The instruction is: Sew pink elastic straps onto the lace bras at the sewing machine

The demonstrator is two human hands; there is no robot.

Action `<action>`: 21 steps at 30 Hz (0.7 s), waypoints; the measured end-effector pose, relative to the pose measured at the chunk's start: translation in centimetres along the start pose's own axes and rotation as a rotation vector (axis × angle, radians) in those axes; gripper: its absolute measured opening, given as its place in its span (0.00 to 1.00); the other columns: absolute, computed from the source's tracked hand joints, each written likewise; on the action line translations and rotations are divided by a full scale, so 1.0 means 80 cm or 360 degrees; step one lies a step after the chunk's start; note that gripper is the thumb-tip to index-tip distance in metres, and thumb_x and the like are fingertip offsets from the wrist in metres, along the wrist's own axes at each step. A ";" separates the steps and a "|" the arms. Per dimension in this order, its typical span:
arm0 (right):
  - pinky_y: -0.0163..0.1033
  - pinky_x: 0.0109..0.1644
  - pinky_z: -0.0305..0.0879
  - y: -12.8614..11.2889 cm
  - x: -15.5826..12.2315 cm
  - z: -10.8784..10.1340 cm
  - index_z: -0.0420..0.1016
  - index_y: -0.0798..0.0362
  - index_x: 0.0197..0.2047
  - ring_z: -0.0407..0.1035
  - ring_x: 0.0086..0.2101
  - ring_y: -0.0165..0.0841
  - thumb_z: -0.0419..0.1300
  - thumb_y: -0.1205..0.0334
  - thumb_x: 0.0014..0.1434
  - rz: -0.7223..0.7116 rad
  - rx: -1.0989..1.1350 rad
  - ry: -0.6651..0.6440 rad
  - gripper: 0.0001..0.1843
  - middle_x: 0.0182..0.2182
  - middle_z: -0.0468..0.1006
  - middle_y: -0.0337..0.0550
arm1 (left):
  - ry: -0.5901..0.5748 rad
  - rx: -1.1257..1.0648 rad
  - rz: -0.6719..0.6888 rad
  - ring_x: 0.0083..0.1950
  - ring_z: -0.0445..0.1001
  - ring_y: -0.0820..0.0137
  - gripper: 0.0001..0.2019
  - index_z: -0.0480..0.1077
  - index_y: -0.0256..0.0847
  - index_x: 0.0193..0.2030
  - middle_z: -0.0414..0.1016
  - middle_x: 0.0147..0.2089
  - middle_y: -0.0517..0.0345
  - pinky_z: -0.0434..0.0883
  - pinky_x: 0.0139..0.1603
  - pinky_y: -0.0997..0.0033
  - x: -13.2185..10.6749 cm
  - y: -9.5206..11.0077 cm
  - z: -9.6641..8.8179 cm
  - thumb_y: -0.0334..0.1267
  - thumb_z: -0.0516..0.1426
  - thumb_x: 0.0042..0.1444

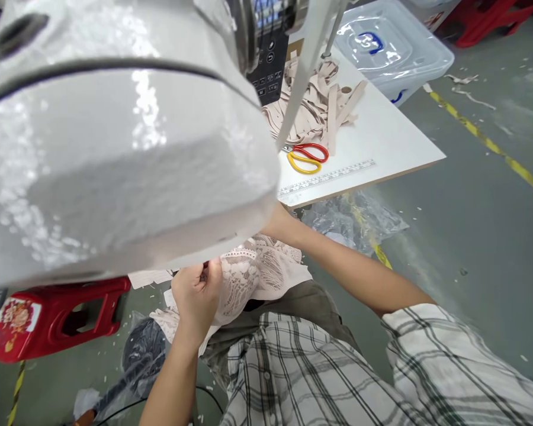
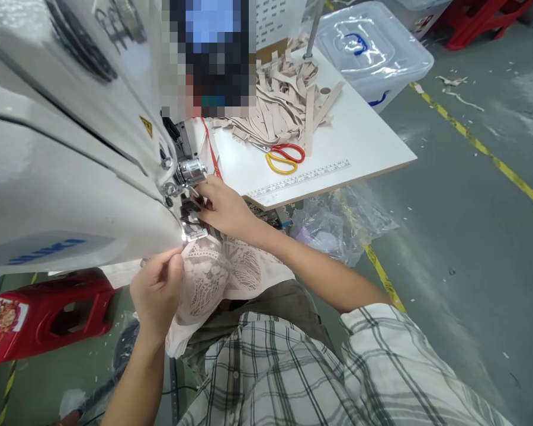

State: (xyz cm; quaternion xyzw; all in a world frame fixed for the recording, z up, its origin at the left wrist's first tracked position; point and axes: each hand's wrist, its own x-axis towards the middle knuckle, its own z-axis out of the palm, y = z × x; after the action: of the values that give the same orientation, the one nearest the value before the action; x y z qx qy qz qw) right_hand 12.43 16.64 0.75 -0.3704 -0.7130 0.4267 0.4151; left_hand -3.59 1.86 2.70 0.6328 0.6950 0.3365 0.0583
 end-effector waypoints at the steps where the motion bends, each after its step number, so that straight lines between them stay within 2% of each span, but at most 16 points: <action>1: 0.42 0.41 0.66 0.002 0.000 0.000 0.69 0.51 0.33 0.66 0.37 0.36 0.59 0.67 0.51 -0.0043 -0.0037 0.0003 0.05 0.40 0.71 0.44 | -0.0019 -0.0007 -0.0047 0.39 0.79 0.66 0.10 0.78 0.42 0.42 0.81 0.37 0.54 0.73 0.40 0.70 -0.001 -0.001 0.000 0.39 0.56 0.62; 4: 0.40 0.40 0.64 0.005 0.001 0.002 0.69 0.52 0.34 0.67 0.40 0.36 0.57 0.70 0.50 -0.0157 -0.0122 0.0019 0.07 0.42 0.72 0.45 | -0.0121 -0.0112 -0.0280 0.40 0.79 0.64 0.13 0.75 0.40 0.44 0.80 0.40 0.52 0.74 0.41 0.67 0.000 -0.006 0.001 0.45 0.57 0.61; 6: 0.39 0.41 0.63 0.004 0.002 0.003 0.69 0.52 0.33 0.67 0.40 0.35 0.57 0.70 0.50 -0.0168 -0.0122 0.0027 0.06 0.40 0.72 0.44 | -0.0258 -0.0248 -0.0472 0.42 0.79 0.62 0.16 0.72 0.39 0.45 0.80 0.42 0.49 0.74 0.41 0.64 0.007 -0.010 0.000 0.50 0.58 0.59; 8: 0.39 0.41 0.62 0.001 0.000 0.004 0.69 0.53 0.31 0.66 0.38 0.34 0.57 0.70 0.50 -0.0142 -0.0074 0.0044 0.04 0.38 0.72 0.43 | -0.0547 -0.0489 -0.0633 0.45 0.79 0.59 0.19 0.72 0.38 0.44 0.80 0.43 0.48 0.74 0.45 0.61 0.015 -0.011 -0.002 0.54 0.58 0.58; 10: 0.38 0.40 0.61 -0.006 -0.008 -0.001 0.68 0.53 0.30 0.65 0.37 0.33 0.58 0.68 0.53 -0.0087 0.0019 0.0064 0.02 0.36 0.71 0.41 | -0.0990 -0.0891 -0.0799 0.46 0.78 0.57 0.23 0.73 0.38 0.42 0.80 0.43 0.47 0.74 0.49 0.57 0.016 -0.009 -0.003 0.58 0.57 0.56; 12: 0.38 0.39 0.61 -0.018 -0.022 -0.012 0.68 0.53 0.30 0.65 0.35 0.31 0.59 0.64 0.56 0.0019 0.0151 0.0045 0.05 0.36 0.70 0.40 | -0.1383 -0.1356 -0.0986 0.45 0.79 0.55 0.26 0.75 0.37 0.39 0.81 0.40 0.46 0.74 0.48 0.56 0.003 -0.001 0.003 0.62 0.59 0.52; 13: 0.37 0.38 0.61 -0.025 -0.031 -0.019 0.67 0.53 0.30 0.64 0.33 0.30 0.60 0.61 0.57 0.0088 0.0231 0.0006 0.07 0.34 0.69 0.39 | -0.1493 -0.1555 -0.1073 0.43 0.79 0.54 0.27 0.76 0.37 0.37 0.81 0.38 0.45 0.74 0.46 0.56 -0.009 0.004 0.010 0.63 0.61 0.49; 15: 0.36 0.35 0.60 -0.039 -0.050 -0.035 0.67 0.52 0.32 0.63 0.30 0.28 0.60 0.58 0.60 0.0233 0.0398 -0.0128 0.09 0.31 0.69 0.36 | -0.1562 -0.1821 -0.1153 0.40 0.79 0.55 0.29 0.76 0.36 0.35 0.80 0.33 0.46 0.74 0.43 0.58 -0.040 0.014 0.032 0.66 0.61 0.46; 16: 0.35 0.34 0.60 -0.043 -0.059 -0.042 0.68 0.52 0.33 0.63 0.29 0.27 0.60 0.57 0.61 0.0305 0.0490 -0.0201 0.09 0.30 0.70 0.35 | -0.1560 -0.1854 -0.1126 0.38 0.79 0.56 0.31 0.75 0.36 0.34 0.79 0.31 0.47 0.74 0.42 0.59 -0.055 0.018 0.047 0.68 0.60 0.46; 18: 0.34 0.34 0.63 -0.040 -0.075 -0.047 0.68 0.51 0.35 0.66 0.29 0.27 0.61 0.56 0.61 0.0472 0.0736 -0.0277 0.09 0.31 0.74 0.36 | -0.1572 -0.1706 -0.0999 0.34 0.78 0.59 0.37 0.74 0.36 0.31 0.76 0.27 0.49 0.73 0.38 0.61 -0.082 0.019 0.078 0.75 0.53 0.46; 19: 0.35 0.34 0.65 -0.031 -0.082 -0.047 0.68 0.51 0.35 0.69 0.31 0.28 0.63 0.56 0.59 0.0598 0.0900 -0.0222 0.09 0.33 0.76 0.38 | -0.1580 -0.1563 -0.0931 0.31 0.76 0.61 0.39 0.73 0.37 0.29 0.74 0.25 0.50 0.72 0.36 0.63 -0.091 0.015 0.092 0.78 0.50 0.45; 21: 0.37 0.35 0.70 0.002 -0.096 -0.042 0.69 0.52 0.34 0.73 0.32 0.30 0.66 0.58 0.55 0.0885 0.1209 0.0081 0.11 0.35 0.79 0.42 | -0.1577 -0.1355 -0.0860 0.27 0.72 0.65 0.38 0.71 0.38 0.24 0.71 0.22 0.53 0.69 0.31 0.65 -0.100 -0.003 0.111 0.78 0.50 0.44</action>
State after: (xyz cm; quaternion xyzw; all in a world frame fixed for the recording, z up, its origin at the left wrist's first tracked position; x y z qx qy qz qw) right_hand 18.42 10.89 -0.56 -0.3795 -0.3697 0.7433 0.4085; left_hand 2.23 -1.99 -7.01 0.4390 0.5275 0.2251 0.6917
